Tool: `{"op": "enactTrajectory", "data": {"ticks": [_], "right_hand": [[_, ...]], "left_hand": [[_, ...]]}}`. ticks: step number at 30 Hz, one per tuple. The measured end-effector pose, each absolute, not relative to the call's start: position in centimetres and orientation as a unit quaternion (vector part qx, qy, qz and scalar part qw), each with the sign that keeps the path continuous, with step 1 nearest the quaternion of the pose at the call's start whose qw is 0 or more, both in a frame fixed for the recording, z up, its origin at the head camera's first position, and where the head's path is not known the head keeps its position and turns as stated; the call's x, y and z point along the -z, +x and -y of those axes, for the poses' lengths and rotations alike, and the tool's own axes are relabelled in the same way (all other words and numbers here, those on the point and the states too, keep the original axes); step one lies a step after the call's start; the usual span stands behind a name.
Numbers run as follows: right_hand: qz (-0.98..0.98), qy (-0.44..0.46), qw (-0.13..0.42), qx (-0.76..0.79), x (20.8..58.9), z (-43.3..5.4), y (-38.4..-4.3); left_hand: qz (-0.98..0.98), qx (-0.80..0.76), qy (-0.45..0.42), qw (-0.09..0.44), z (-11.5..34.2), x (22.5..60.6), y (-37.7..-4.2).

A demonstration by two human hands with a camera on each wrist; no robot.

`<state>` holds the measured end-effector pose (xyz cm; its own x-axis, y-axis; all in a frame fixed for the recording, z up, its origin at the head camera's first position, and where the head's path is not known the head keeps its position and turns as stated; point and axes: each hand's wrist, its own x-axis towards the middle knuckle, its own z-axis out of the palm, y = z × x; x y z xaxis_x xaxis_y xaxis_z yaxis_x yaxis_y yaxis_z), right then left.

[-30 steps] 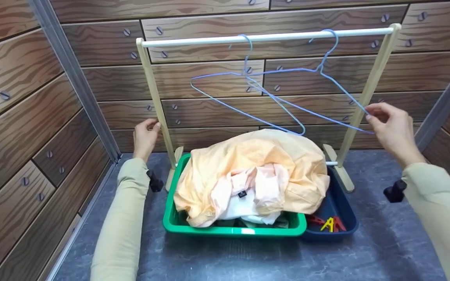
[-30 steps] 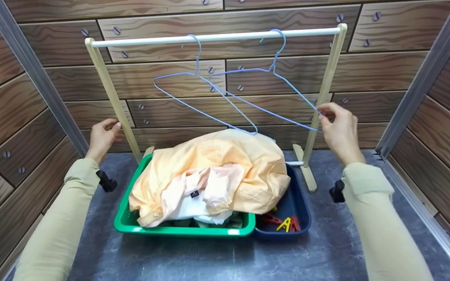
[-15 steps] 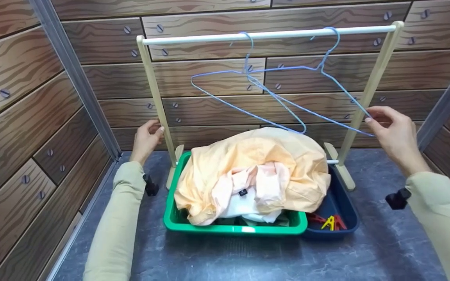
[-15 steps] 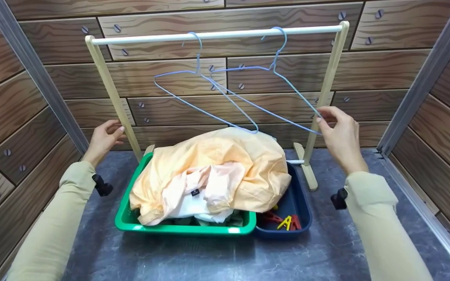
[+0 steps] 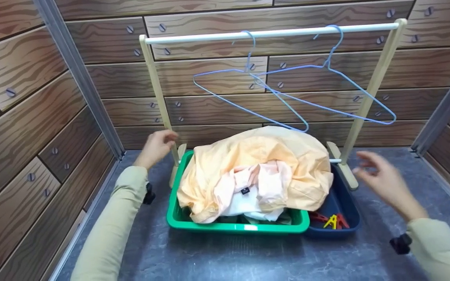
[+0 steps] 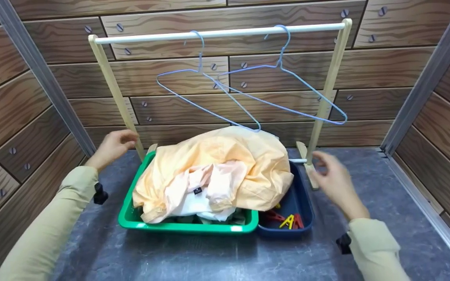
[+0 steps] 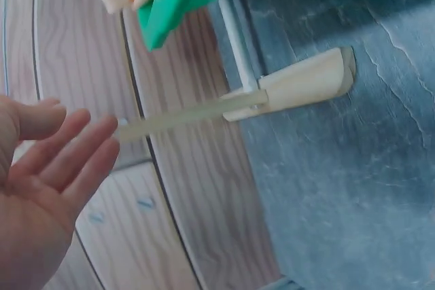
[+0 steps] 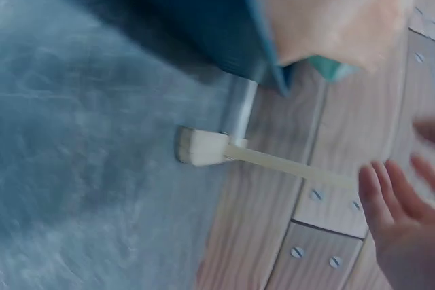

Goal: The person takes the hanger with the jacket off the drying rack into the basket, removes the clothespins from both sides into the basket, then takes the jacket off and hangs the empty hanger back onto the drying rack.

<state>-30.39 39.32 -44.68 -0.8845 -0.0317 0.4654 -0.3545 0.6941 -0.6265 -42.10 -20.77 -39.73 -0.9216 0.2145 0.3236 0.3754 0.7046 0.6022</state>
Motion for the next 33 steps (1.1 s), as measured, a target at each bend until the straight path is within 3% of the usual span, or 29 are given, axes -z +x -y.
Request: {"op": "enactTrajectory", "data": {"ticks": [3, 7, 16, 25, 33], "right_hand": [[0.899, 0.148, 0.142, -0.386, 45.6, -38.0, -31.3], [0.893, 0.180, 0.111, -0.398, 46.2, -36.5, -33.1], [0.856, 0.218, 0.034, -0.467, 46.3, -33.6, -35.8], [0.887, 0.227, 0.049, -0.398, 45.0, -31.2, -36.9], [0.923, 0.207, 0.095, -0.310, 44.7, -28.6, -38.0]], "left_hand": [[0.917, 0.317, -0.228, 0.077, 19.2, 39.7, -42.1], [0.909, 0.295, -0.293, 0.033, 16.6, 40.1, -42.4], [0.942, 0.213, -0.259, -0.027, 12.7, 41.2, -42.8], [0.943, 0.170, -0.284, -0.040, 10.0, 40.9, -42.5], [0.943, 0.138, -0.298, 0.056, 8.7, 41.5, -43.0]]}}
